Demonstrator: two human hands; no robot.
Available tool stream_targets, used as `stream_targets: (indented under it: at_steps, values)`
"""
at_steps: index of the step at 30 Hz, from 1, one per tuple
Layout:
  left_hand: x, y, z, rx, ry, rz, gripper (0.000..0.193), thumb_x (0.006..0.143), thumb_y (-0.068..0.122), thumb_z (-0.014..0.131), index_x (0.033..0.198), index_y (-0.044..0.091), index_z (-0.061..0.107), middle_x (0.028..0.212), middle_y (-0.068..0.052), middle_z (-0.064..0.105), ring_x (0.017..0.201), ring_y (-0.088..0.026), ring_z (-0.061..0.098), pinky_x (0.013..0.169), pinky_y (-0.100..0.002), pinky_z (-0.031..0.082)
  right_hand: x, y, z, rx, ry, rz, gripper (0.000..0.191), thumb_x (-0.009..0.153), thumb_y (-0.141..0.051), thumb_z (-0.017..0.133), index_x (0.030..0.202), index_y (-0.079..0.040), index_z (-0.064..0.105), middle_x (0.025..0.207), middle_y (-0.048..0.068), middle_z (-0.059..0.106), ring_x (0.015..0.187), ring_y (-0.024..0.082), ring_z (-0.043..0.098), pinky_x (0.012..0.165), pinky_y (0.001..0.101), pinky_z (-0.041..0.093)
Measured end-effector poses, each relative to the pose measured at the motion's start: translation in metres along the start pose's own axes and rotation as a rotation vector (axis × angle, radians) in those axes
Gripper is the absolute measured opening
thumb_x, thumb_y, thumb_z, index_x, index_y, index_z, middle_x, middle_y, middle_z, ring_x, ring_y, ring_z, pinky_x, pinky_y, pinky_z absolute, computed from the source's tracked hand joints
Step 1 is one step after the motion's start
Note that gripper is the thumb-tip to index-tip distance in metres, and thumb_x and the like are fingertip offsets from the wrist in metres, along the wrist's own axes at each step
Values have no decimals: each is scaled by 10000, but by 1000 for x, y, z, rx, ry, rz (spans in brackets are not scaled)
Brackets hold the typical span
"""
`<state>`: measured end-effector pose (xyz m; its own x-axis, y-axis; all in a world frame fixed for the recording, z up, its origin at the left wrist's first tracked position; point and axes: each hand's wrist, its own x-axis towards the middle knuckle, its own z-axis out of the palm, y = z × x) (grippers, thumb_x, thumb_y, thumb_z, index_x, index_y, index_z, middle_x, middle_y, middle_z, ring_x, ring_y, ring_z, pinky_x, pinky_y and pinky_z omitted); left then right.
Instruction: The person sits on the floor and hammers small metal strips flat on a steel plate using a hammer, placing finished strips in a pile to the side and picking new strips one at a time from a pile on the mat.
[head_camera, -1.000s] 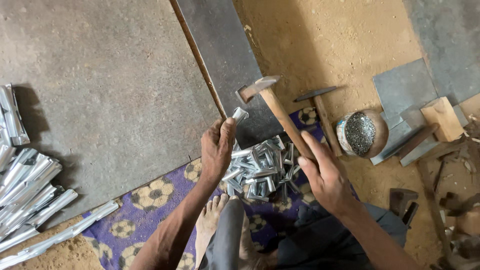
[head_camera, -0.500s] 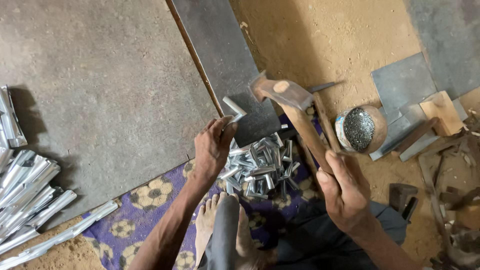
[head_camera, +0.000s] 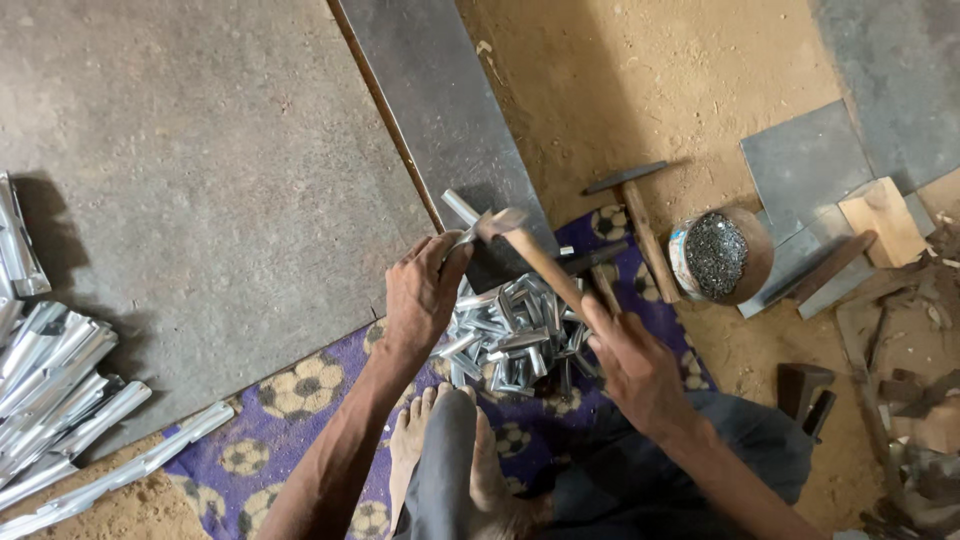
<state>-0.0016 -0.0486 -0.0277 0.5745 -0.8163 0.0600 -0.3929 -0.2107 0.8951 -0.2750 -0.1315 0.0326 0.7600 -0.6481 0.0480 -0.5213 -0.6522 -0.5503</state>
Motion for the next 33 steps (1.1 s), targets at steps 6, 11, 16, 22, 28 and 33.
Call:
stream_targets:
  at_steps: [6,11,16,22,28,33]
  values:
    - [2,3,-3,81,-53,10,283,1022,274,608,1133,48,737,985,-168,744,782,-326,732,672,-418,563,15,-12,-13,20,134,-180,472,992,-66,658,1444,-6,535,1042,173,641,847,281,661,683,373,553]
    - [12,7,-6,204,-113,19,293,1014,280,603,1120,39,731,993,-178,736,746,-333,721,636,-431,552,43,-15,-4,23,-9,-121,474,988,-33,624,1453,6,542,993,160,659,764,245,655,600,332,572]
    - [11,10,-7,163,-139,-27,291,1026,271,582,1096,26,722,1014,-163,737,680,-281,713,573,-401,556,37,-2,0,72,121,-256,421,1050,-29,592,1464,14,530,1139,189,663,920,236,685,670,267,629]
    - [10,-1,-5,183,-126,47,295,1000,264,598,1136,25,702,958,-180,725,618,-281,698,526,-408,540,6,8,6,75,61,-66,452,1024,-91,594,1462,4,538,1147,206,679,924,291,684,768,365,565]
    - [4,-16,0,81,-81,87,325,1026,295,521,1138,19,651,783,-115,656,506,-205,609,404,-365,499,-17,18,23,80,121,88,446,1047,-147,570,1470,-14,535,1062,165,663,854,259,663,722,352,544]
    - [30,-38,1,57,-96,-321,580,1058,523,508,770,52,687,573,-26,533,438,-133,405,345,-347,341,-21,17,16,58,91,111,462,1021,-135,600,1467,-27,546,977,140,651,759,219,633,644,334,517]
